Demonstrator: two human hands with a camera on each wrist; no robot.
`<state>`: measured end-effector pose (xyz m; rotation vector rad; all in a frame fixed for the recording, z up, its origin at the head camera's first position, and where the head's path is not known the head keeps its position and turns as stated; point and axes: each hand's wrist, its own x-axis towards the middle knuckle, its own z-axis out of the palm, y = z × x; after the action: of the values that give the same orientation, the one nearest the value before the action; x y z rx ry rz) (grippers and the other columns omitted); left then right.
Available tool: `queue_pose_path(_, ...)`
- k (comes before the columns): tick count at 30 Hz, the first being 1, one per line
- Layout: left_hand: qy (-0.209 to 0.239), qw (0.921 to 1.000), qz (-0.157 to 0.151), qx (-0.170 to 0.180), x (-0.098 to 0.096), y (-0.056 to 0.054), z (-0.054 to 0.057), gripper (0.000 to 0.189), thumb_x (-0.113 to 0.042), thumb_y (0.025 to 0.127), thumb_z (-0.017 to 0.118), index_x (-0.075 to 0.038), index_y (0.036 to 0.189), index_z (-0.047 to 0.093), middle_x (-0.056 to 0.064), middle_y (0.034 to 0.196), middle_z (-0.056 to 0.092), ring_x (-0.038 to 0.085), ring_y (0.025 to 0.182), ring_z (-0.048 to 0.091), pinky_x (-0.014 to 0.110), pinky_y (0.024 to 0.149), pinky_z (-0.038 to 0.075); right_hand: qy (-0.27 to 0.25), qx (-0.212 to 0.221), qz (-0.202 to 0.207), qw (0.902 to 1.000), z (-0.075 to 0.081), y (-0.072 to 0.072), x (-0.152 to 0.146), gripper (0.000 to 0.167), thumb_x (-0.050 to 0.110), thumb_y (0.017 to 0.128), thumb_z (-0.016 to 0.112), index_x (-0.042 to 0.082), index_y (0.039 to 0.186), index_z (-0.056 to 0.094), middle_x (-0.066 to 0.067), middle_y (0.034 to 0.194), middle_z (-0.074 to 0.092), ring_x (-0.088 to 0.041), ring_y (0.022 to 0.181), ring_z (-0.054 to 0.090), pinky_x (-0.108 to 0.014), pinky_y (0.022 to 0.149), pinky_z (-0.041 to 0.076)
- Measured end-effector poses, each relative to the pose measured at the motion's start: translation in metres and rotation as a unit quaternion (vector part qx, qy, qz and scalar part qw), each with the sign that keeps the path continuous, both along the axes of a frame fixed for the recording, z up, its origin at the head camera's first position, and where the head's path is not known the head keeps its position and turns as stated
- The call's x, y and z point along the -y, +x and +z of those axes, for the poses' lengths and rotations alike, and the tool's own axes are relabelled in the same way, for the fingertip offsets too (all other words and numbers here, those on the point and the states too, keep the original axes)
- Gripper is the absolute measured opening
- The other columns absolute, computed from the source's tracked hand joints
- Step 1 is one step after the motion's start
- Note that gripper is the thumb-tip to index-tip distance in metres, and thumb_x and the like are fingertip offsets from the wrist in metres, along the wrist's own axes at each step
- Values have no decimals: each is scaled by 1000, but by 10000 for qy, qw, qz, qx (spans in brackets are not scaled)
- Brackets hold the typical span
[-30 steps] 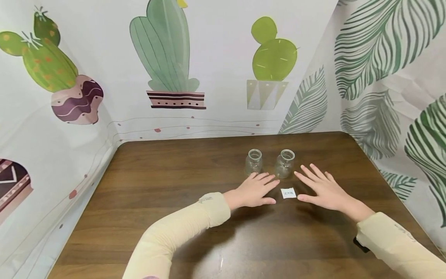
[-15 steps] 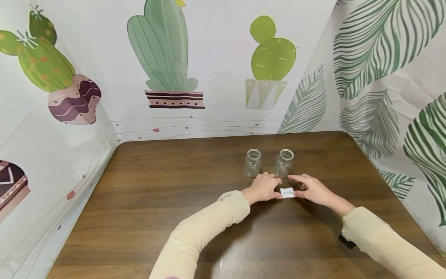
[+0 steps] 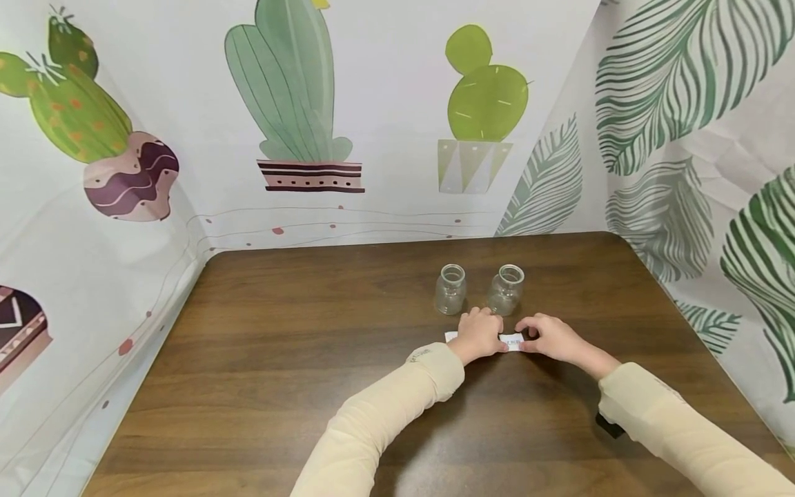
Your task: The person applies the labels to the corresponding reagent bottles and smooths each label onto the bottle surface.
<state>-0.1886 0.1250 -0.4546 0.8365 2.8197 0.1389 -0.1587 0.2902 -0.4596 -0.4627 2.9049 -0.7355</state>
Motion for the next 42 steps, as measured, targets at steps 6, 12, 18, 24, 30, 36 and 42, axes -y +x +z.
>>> queue_pose_path(6, -124, 9997, 195, -83, -4, 1, -2, 26, -49, 70, 66, -28, 84, 61, -9, 95, 54, 12, 95, 46, 28, 76, 36, 118, 129, -159, 9997, -2, -3, 3, 24, 12, 67, 71, 6, 87, 58, -4, 70, 49, -13, 64, 42, -26, 56, 33)
queue_pose_path(12, -100, 9996, 226, -111, -6, 2, -3, 24, -49, 70, 66, -30, 84, 62, -10, 96, 54, 12, 96, 46, 27, 75, 35, 99, 179, -154, 9997, 0, -6, 6, 20, 8, 66, 71, 6, 79, 55, -3, 66, 48, -13, 61, 41, -25, 54, 32)
queue_pose_path(18, -138, 9994, 264, -154, -6, 3, -2, 26, -49, 70, 67, -29, 84, 59, -10, 95, 54, 12, 96, 46, 27, 75, 36, 123, 233, -94, 9996, 3, -6, 7, 20, 7, 67, 70, 6, 79, 54, -3, 67, 49, -13, 61, 41, -26, 54, 32)
queue_pose_path(24, -176, 9992, 265, -251, -6, 4, -3, 27, -49, 70, 67, -28, 81, 55, -11, 93, 55, 11, 93, 46, 28, 76, 35, 72, 234, -36, 9997, 2, -5, 7, 22, 6, 67, 70, 7, 83, 55, -3, 68, 49, -13, 63, 42, -26, 55, 33)
queue_pose_path(30, -162, 9987, 228, -424, -6, 6, -4, 25, -47, 70, 68, -27, 78, 54, -11, 89, 56, 11, 89, 48, 29, 74, 33, 15, 279, -36, 9996, 1, -6, 8, 19, 3, 65, 68, 6, 77, 53, -3, 66, 48, -12, 61, 40, -26, 54, 32)
queue_pose_path(36, -182, 9981, 186, -552, -8, 8, -3, 24, -43, 71, 68, -26, 80, 53, -12, 87, 60, 9, 86, 50, 28, 73, 32, -81, 494, -160, 9986, 1, -6, 9, 20, 3, 63, 67, 6, 74, 51, -2, 65, 46, -13, 60, 39, -25, 53, 31)
queue_pose_path(42, -117, 9983, 177, -542, -10, 10, -2, 23, -36, 71, 69, -28, 82, 51, -13, 82, 62, 8, 83, 54, 28, 74, 32, -237, 590, -347, 9974, 0, -5, 10, 20, 1, 64, 66, 5, 72, 49, 0, 61, 46, -12, 56, 40, -25, 51, 32)
